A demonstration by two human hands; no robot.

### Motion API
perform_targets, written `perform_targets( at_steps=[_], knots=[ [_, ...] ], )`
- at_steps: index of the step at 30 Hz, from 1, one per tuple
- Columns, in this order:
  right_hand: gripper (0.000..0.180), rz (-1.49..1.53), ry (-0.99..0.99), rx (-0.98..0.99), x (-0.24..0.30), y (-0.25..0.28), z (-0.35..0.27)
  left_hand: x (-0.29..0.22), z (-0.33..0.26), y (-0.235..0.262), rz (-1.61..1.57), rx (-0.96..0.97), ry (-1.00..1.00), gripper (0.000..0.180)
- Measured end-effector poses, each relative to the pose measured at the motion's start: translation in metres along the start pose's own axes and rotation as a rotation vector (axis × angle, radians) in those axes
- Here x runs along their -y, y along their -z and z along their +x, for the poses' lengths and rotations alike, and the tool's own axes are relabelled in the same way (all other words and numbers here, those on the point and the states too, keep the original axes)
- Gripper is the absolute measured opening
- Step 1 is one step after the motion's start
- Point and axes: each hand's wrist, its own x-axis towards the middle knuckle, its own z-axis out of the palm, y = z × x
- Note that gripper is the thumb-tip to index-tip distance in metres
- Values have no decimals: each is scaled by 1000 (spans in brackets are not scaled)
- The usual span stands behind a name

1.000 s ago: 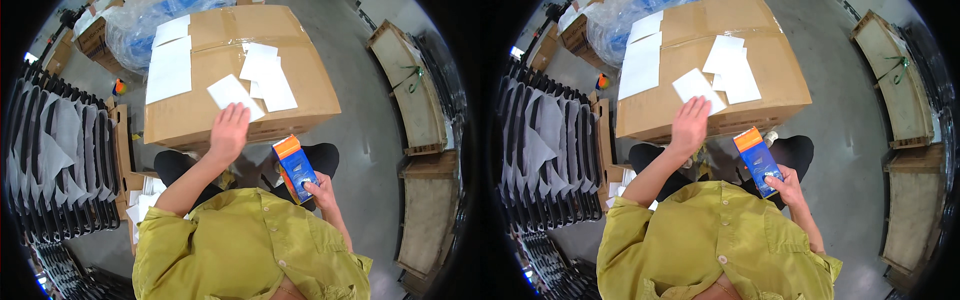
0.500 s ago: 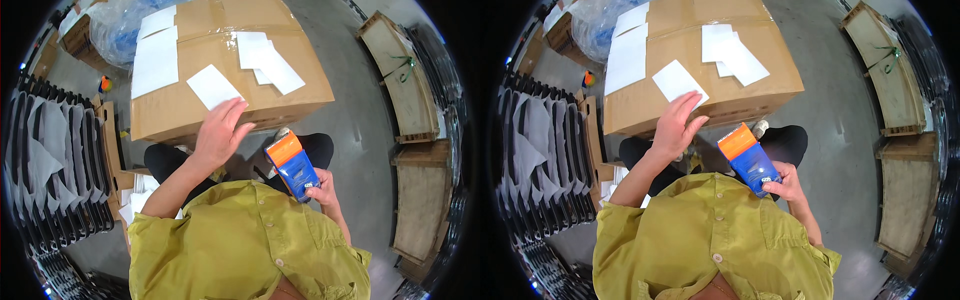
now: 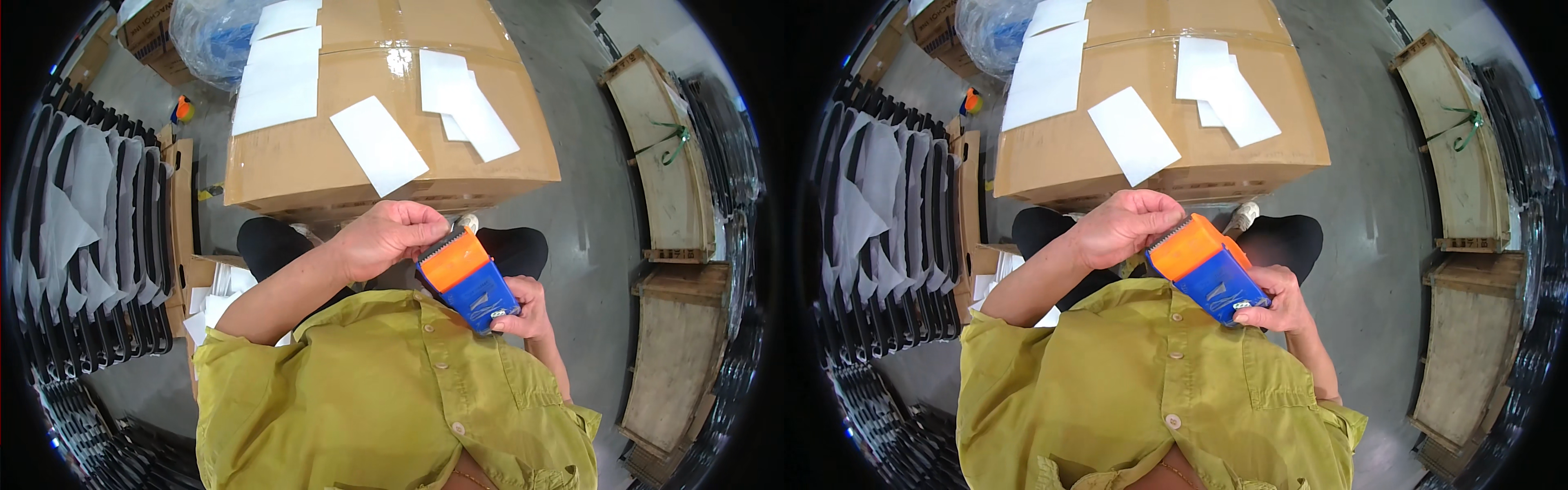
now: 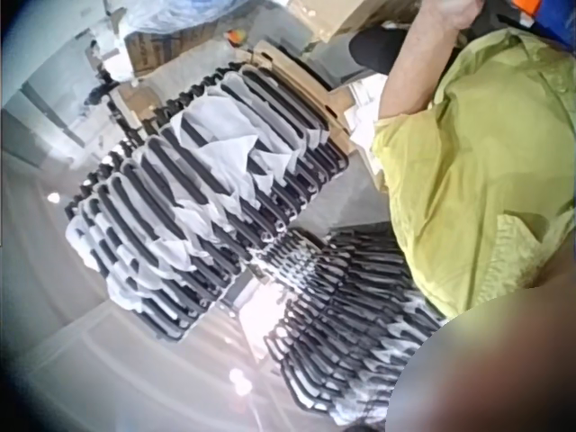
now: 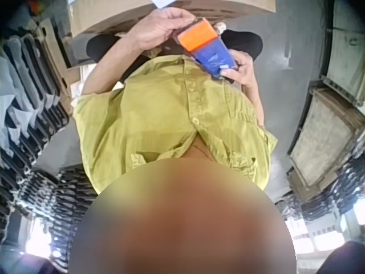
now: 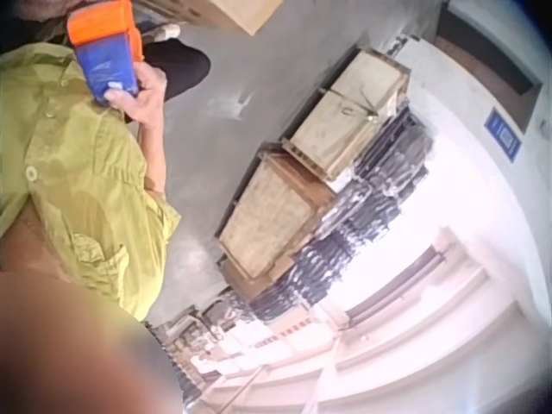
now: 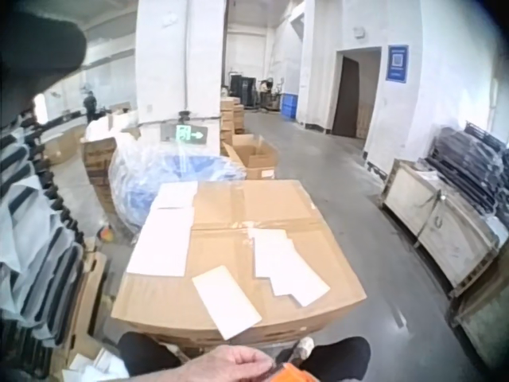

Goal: Applying adhesive tape to white foam pads using a tape dispenser in a warehouse environment.

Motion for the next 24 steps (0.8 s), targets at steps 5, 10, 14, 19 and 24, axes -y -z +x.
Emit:
perform_targets(
  at_steps=[5,10,14,19,24],
  knots=[
    [38,46,-14,-37,6,-5,4,-14,-5,4,-78,46,-37,17],
    [35,115,-148,-88,22,-17,17,-11,1,10,572,-355,-338,21],
    [32,21,-209,-131,28,-15,17,-34,7,19,574,-429,-313,20],
    [33,104,-318,-152,34,-13,8,-58,13,49,796,-706,-517,18],
    [32,195,-389,-221,36,-24,41,-53,40,83,1183,-808,-942,23]
  ],
)
